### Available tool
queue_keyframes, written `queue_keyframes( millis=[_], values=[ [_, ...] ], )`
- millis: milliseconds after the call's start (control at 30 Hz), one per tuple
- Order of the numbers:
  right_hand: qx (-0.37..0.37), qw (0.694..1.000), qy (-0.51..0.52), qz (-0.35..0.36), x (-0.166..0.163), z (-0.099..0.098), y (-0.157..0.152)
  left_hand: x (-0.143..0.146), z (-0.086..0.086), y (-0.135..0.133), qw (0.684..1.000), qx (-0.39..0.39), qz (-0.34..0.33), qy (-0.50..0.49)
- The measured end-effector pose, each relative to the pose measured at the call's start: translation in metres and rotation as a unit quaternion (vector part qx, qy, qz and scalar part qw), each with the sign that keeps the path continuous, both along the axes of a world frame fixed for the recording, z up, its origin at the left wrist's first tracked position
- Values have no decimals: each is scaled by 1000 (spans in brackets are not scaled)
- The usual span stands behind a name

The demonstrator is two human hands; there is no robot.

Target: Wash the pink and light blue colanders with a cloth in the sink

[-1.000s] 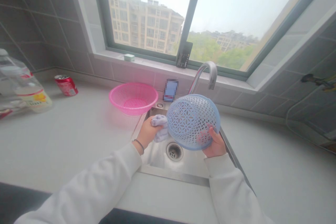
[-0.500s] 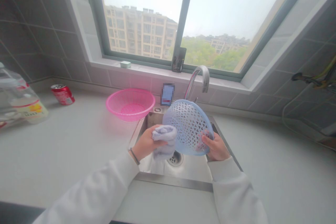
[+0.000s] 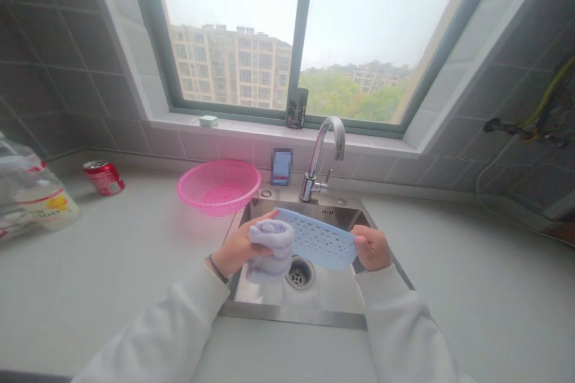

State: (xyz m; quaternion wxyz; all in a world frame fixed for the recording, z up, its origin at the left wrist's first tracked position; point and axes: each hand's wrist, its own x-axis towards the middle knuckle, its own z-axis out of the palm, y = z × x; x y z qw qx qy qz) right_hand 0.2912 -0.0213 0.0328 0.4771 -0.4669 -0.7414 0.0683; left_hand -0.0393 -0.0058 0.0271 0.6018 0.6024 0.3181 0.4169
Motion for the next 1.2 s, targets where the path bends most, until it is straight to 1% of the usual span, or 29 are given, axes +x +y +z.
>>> queue_keyframes(
  millis=[100, 200, 267, 367, 467, 567, 667, 800, 933, 967, 1000, 1067, 1133, 1200],
  values=[
    [10, 1000, -10, -11, -1, 0, 1, 1, -1, 2, 1000, 21, 19, 14],
    [25, 997, -51, -44, -4, 0, 1, 0, -1, 2, 998, 43, 33, 18],
    [41, 993, -98, -54, -7, 0, 0, 1, -3, 1, 999, 29, -6, 31],
    [66, 988, -138, -35, -11, 1, 0, 8, -10, -3, 993, -7, -102, 66],
    [91, 985, -146, -34, -15, 2, 0, 18, -15, -5, 982, 19, -153, 109],
    [90, 985, -129, -66, -20, 1, 2, 25, -16, -6, 979, 47, -157, 120],
    [66, 990, -89, -91, -23, -1, 4, 26, -14, -6, 984, 46, -145, 87],
    [59, 993, -62, -77, -20, -1, 6, 21, -13, -4, 991, -8, -131, 28],
    [61, 995, -58, -53, -12, 0, 7, 9, -12, 2, 995, -48, -76, -32],
    [57, 996, -54, -47, -9, -1, 7, 7, -12, 4, 994, -61, -72, -45],
    [50, 997, -47, -41, -7, -1, 8, 4, -12, 5, 993, -73, -78, -51],
    [29, 999, -22, -30, -3, -3, 9, 2, -13, 6, 990, -80, -113, -31],
    [6, 1000, 10, -26, 0, -6, 10, 2, -14, 6, 985, -66, -155, 21],
    [-8, 999, 32, -29, 2, -9, 11, 5, -16, 6, 980, -47, -180, 66]
  ],
)
